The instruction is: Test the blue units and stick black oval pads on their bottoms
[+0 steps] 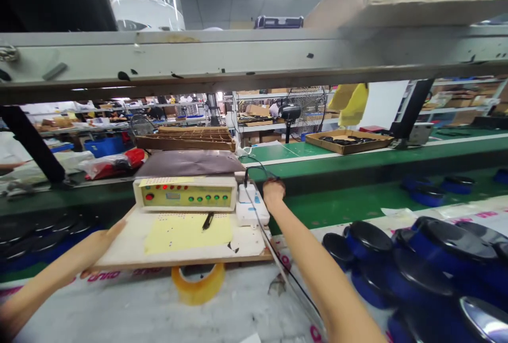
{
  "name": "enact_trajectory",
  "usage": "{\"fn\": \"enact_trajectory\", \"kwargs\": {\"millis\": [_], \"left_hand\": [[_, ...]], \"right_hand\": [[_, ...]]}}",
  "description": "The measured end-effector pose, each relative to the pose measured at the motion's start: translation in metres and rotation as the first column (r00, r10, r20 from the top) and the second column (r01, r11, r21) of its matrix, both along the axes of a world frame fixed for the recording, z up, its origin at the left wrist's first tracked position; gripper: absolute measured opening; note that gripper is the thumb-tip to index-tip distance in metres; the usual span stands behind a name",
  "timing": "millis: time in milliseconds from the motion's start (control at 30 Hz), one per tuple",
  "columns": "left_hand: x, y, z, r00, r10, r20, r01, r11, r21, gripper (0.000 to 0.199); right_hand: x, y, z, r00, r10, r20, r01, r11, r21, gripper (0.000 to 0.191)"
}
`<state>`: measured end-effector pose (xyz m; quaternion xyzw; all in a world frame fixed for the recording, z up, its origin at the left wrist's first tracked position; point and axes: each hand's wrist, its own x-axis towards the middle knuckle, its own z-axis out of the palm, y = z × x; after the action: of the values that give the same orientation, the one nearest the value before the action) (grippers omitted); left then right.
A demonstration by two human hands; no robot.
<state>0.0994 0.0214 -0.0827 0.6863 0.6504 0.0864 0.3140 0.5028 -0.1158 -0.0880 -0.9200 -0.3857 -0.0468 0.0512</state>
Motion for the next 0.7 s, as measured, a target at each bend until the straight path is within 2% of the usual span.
{"fn": "enact_trajectory", "kwargs": {"millis": [100, 233, 333, 467, 533, 567, 633, 700], "left_hand": [[0.002, -0.005, 0.004, 1.000, -0.008, 0.003, 0.008, 1.000, 0.006, 0.062], [0.000, -0.012, -0.015, 1.000, -0.020, -0.015, 0.020, 0.999, -0.026, 0.059], [-0.002, -0.013, -0.031, 0.999, -0.025, -0.031, 0.024, 0.999, -0.048, 0.060], [-0.001, -0.008, -0.037, 0.999, -0.034, -0.041, 0.032, 0.997, -0.065, 0.060], [-0.002, -0.005, -0.038, 0.999, -0.041, -0.021, 0.040, 0.997, -0.066, 0.059], [-0.003, -0.004, -0.039, 0.999, -0.042, -0.003, 0.042, 0.997, -0.063, 0.059], [-0.004, -0.003, -0.041, 0.998, -0.045, 0.043, 0.047, 0.997, -0.057, 0.059], [-0.004, -0.004, -0.041, 0.995, -0.046, 0.088, 0.050, 0.998, -0.049, 0.059]], "right_hand": [[0.011, -0.013, 0.017, 0.996, -0.091, 0.011, 0.091, 0.995, -0.036, 0.034], [0.012, -0.043, 0.035, 0.995, -0.093, -0.023, 0.092, 0.994, -0.050, 0.032], [-0.003, -0.076, 0.050, 0.996, -0.084, -0.035, 0.085, 0.996, 0.001, 0.034], [-0.032, -0.132, 0.067, 0.998, -0.040, -0.042, 0.043, 0.994, 0.096, 0.050], [-0.047, -0.160, 0.061, 0.998, 0.036, -0.047, -0.030, 0.992, 0.122, 0.052], [-0.054, -0.172, 0.053, 0.996, 0.071, -0.049, -0.065, 0.990, 0.124, 0.052], [-0.062, -0.196, 0.025, 0.992, 0.123, -0.043, -0.116, 0.985, 0.126, 0.050], [-0.064, -0.217, -0.012, 0.987, 0.158, 0.013, -0.158, 0.970, 0.184, 0.044]]}}
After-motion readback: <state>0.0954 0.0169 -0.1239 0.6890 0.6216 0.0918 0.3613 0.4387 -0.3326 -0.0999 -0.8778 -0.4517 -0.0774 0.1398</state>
